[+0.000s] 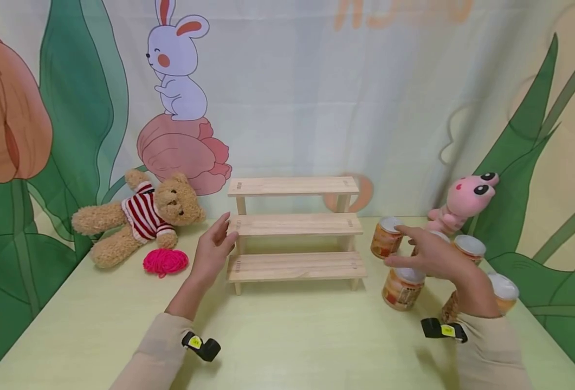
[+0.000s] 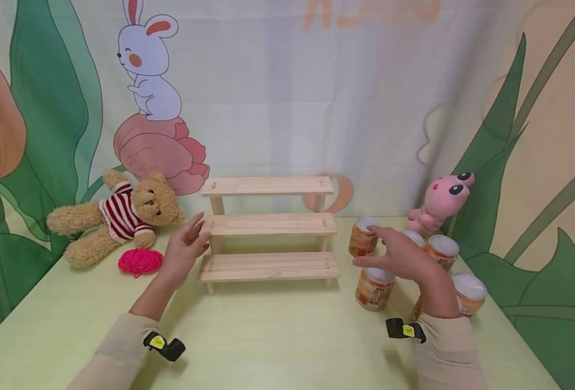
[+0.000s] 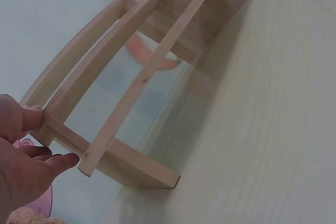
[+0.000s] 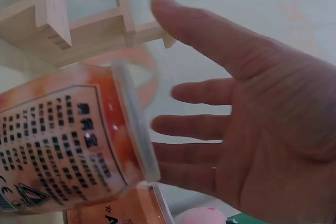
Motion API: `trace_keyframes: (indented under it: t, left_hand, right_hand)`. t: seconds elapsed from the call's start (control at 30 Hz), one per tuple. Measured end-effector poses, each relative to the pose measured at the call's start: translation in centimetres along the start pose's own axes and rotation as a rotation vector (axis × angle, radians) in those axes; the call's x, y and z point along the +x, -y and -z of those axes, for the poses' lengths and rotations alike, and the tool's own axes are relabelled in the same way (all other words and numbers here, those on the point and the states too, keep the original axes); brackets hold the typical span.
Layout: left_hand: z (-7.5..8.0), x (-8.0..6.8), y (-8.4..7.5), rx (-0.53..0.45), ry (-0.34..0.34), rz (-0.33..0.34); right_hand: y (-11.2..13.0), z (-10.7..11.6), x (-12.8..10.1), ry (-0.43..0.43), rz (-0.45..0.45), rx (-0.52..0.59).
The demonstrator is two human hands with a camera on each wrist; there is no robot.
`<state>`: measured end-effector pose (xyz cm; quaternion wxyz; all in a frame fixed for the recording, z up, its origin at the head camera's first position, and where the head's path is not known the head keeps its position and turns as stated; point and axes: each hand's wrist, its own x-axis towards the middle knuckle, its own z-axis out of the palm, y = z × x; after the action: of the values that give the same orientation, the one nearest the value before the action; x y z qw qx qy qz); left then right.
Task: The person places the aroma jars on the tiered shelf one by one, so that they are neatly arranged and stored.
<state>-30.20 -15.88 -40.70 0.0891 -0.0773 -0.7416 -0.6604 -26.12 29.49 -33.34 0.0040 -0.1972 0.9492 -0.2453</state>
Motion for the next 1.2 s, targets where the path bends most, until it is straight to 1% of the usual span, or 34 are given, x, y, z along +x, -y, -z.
trace_keyframes:
  t: [0.07,0.17,0.3,0.43,0.53,0.7,0.77,0.93,1.03,1.1,1.2]
  left_hand:
    - [-0.2,-0.1,0.1,-0.015,-0.015,0.013]
    - [-0.5,-0.1,0.2,-0.049,-0.018,0.024]
    - [-0.5,-0.1,0.1,-0.093,-0.003,0.035]
    - [-0.5,0.0,0.1,-0.126,0.005,0.052]
    - [-0.6,0.0,0.3,-0.142,-0.001,0.068]
    - [-0.8,0.1,0.5,-0.144,-0.032,0.078]
    - [-0.8,0.2,0.5,-0.132,-0.039,0.071]
    - [-0.5,0.3,0.8,-0.108,-0.023,0.037]
    - [-0.4,0.3,1.0,-0.100,-0.024,0.035]
    - [-0.3,0.3,0.9,-0.095,-0.033,0.047]
    - [-0.3,0.2,0.8,-0.090,-0.045,0.059]
  right_hand:
    - [-0.4,0.1,-0.4,0.065,0.005,0.034]
    - [-0.9,0.3,-0.8,0.144,0.018,0.091]
    - [-1.3,0.5,-1.0,0.210,0.043,0.139]
    - [-1.5,0.6,-1.1,0.246,0.020,0.148]
    - [-1.8,0.3,-1.1,0.249,-0.002,0.123]
    - [-2.7,-0.3,-0.9,0.247,-0.016,0.081]
    - [-2.9,-0.4,-0.8,0.246,-0.007,0.087]
    - [-2.8,-0.5,-0.8,0.247,-0.033,0.100]
    - [-2.6,-0.6,-0.8,0.250,-0.045,0.108]
    - [-2.5,-0.6,-0.7,0.242,-0.032,0.114]
    - [-2.2,-0.2,-0.7,0.204,0.009,0.109]
